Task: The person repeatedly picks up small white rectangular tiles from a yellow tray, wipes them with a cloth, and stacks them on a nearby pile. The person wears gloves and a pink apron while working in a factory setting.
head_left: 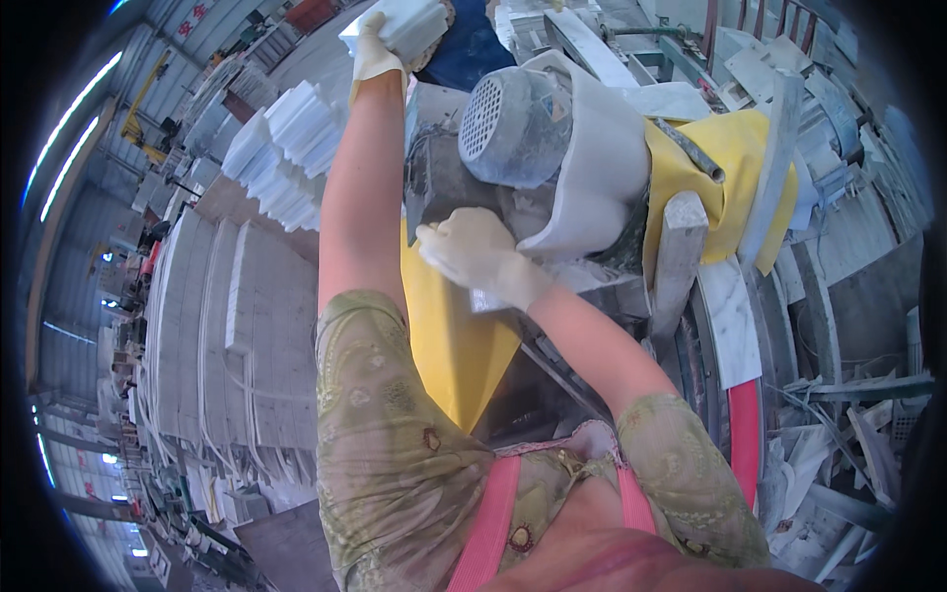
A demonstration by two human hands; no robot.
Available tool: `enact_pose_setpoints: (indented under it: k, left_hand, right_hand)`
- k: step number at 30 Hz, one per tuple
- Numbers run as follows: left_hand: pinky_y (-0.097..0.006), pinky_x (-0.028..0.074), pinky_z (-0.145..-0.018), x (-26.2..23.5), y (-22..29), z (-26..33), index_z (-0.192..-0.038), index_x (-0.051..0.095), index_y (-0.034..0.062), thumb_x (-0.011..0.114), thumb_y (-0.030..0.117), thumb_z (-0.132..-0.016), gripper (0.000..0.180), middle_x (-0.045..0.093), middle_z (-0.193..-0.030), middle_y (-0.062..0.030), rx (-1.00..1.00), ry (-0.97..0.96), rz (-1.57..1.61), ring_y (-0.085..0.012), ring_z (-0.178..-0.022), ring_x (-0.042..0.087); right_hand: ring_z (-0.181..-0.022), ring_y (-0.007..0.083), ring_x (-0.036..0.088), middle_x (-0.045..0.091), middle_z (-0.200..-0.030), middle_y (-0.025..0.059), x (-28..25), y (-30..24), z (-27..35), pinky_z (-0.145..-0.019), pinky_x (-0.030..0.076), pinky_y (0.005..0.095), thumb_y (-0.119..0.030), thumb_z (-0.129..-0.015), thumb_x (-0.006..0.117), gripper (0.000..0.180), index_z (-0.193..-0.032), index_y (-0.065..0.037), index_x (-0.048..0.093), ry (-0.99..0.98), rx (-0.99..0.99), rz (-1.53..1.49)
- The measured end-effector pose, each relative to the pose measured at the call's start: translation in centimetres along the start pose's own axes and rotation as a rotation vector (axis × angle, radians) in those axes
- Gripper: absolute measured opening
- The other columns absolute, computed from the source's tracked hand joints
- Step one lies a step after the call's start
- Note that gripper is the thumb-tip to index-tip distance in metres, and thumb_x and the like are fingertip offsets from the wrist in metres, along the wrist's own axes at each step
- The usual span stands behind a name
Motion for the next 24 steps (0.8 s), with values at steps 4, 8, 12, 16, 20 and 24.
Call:
enact_pose_setpoints:
  k: [4,8,12,16,20,24]
  left_hand:
    - [-0.042,0.060,-0.066,0.1,-1.0,-1.3,-0.134,0.054,0.0079,0.068,0.037,-0.088,0.056,0.066,-0.122,-0.0159,0.060,0.030,-0.006,-0.0360,-0.101,0.070]
    - [-0.059,0.056,-0.084,0.2,-1.4,0.9,-0.143,0.047,0.0126,0.071,0.025,-0.082,0.067,0.058,-0.136,-0.0155,0.049,0.119,-0.010,-0.0374,-0.114,0.063]
    - [-0.059,0.055,-0.080,0.7,-0.7,2.7,-0.133,0.053,0.0172,0.072,0.013,-0.081,0.056,0.061,-0.128,-0.0099,0.151,0.131,-0.024,-0.0348,-0.110,0.064]
    - [-0.050,0.058,-0.077,-0.8,-1.1,1.2,-0.104,0.068,0.0180,0.079,0.002,-0.072,0.037,0.067,-0.109,-0.0074,0.232,0.271,0.046,-0.0295,-0.096,0.066]
    - [-0.050,0.058,-0.075,-3.5,-1.7,-3.1,-0.110,0.066,0.0173,0.081,0.006,-0.072,0.042,0.065,-0.109,-0.0074,0.407,0.196,-0.057,-0.0298,-0.095,0.066]
    - [-0.048,0.054,-0.081,-5.9,-4.0,-6.2,-0.115,0.055,0.0278,0.077,0.002,-0.070,0.056,0.055,-0.114,-0.0015,0.135,0.259,-0.044,-0.0231,-0.105,0.058]
  right_hand:
    - [-0.077,0.0374,0.069,0.071,-0.080,0.0156,0.0,-0.1,-0.1,-0.067,0.053,0.0524,-0.022,-0.089,0.057,0.021,-0.081,-0.005,0.066,-0.096,0.056,-0.062]
    - [-0.079,0.0392,0.068,0.069,-0.081,0.0187,0.8,0.8,0.1,-0.073,0.052,0.0503,-0.030,-0.091,0.055,0.030,-0.078,-0.006,0.068,-0.161,0.316,-0.266]
    - [-0.080,0.0399,0.067,0.069,-0.080,0.0197,1.5,1.2,0.2,-0.078,0.052,0.0474,-0.035,-0.091,0.054,0.037,-0.073,-0.007,0.070,-0.245,0.404,-0.344]
    - [-0.076,0.0373,0.065,0.065,-0.070,0.0158,1.2,1.0,0.2,-0.074,0.050,0.0442,-0.035,-0.091,0.055,0.039,-0.064,-0.008,0.064,-0.185,0.345,-0.266]
    - [-0.070,0.0356,0.064,0.063,-0.065,0.0120,0.8,0.9,0.4,-0.068,0.048,0.0446,-0.032,-0.092,0.056,0.036,-0.065,-0.008,0.058,-0.134,0.303,-0.267]
    - [-0.062,0.0347,0.063,0.062,-0.063,0.0104,-0.1,-0.2,0.3,-0.059,0.046,0.0486,-0.028,-0.089,0.061,0.023,-0.082,-0.006,0.058,0.021,-0.011,-0.007]
Point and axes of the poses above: each hand's wrist, its own z-axis away from the middle knuckle, its own x-axis out of the palm, y = z × x, the point moved 4 cm from there along -z, towards the middle knuckle
